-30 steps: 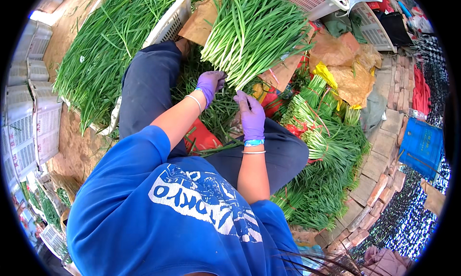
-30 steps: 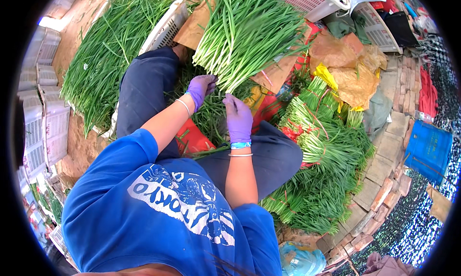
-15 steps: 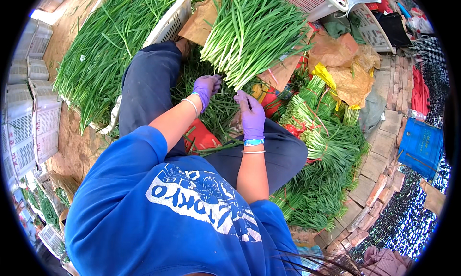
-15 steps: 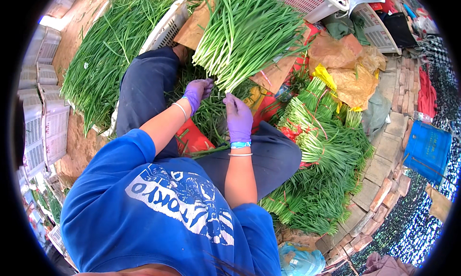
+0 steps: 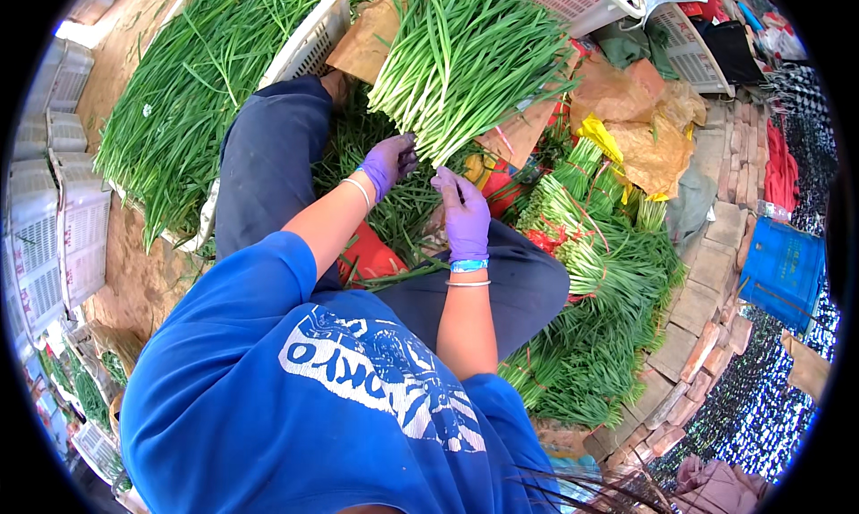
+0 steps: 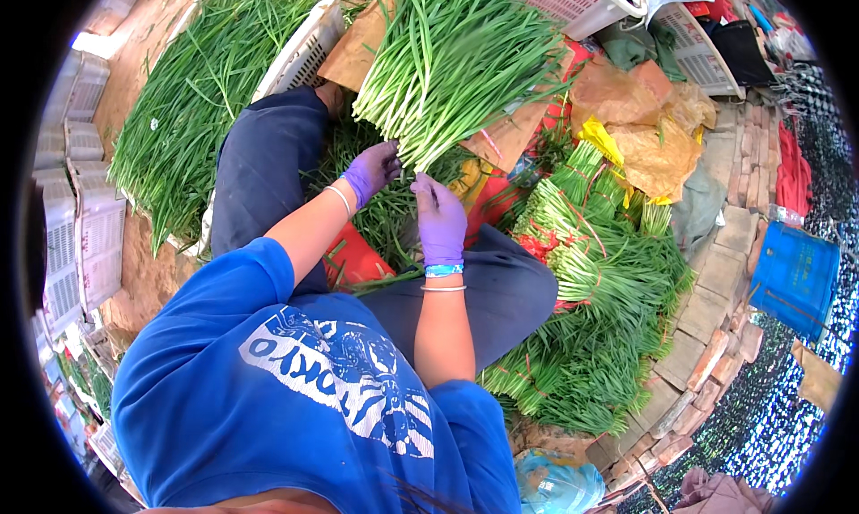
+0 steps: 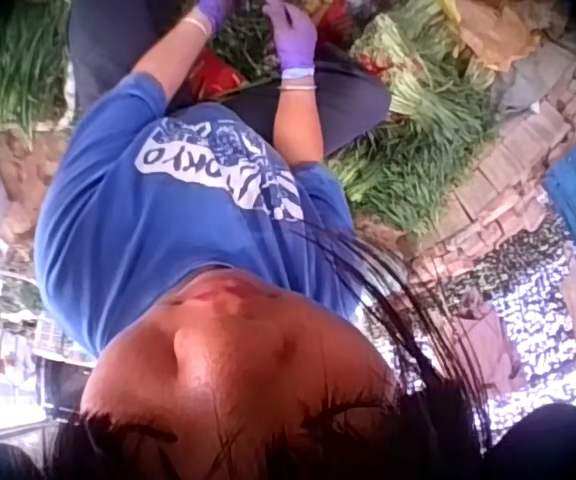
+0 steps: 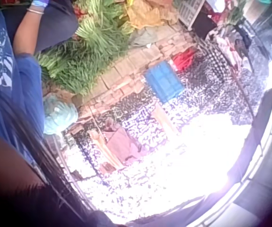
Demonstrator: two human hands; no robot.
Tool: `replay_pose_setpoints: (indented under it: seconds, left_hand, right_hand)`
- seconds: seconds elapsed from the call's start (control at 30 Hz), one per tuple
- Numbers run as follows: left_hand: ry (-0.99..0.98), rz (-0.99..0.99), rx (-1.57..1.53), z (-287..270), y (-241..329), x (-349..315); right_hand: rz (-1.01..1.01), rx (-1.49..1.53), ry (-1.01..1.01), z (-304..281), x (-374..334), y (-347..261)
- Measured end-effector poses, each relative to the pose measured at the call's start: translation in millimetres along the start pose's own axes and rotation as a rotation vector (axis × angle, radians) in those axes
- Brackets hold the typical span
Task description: The person cleans green onions by hand, ties them into a bundle using a red string, and then trims the ends using a cleaver on a wooden board.
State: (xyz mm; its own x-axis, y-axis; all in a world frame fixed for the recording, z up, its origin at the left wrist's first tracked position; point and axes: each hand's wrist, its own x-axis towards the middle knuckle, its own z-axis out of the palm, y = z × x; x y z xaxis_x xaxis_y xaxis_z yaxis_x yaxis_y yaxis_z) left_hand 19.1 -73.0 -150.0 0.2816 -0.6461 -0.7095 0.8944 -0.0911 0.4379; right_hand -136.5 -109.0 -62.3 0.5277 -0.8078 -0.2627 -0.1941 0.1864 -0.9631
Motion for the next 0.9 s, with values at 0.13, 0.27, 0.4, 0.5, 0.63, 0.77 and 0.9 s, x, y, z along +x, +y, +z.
replay_pose_setpoints:
  seconds: [0.13,0.27,0.4,0.5,0.63,0.77,0.9]
  left_hand:
    - [-0.007,-0.106,0.098,-16,-5,-3]
    - [0.189,-0.365,0.395,-30,-15,-10]
    - [0.654,0.141,0.67,-32,-24,-6]
    - [0.593,0.34,0.614,-14,1,-15]
    - [0.368,0.293,0.156,17,32,-20]
    - [0.288,0.237,0.02,22,41,-12]
    - [0.315,0.216,0.177,23,48,-13]
  right_hand:
    - [0.0,-0.049,-0.025,2,0,-8]
    - [0.004,-0.043,-0.031,4,0,-11]
    - [-0.017,-0.056,-0.022,2,1,-4]
    - [-0.01,-0.072,-0.028,1,0,-7]
    - [-0.007,-0.114,-0.032,3,1,-14]
    - [0.003,-0.123,-0.027,3,-1,-11]
    - [0.01,-0.077,-0.024,2,0,-7]
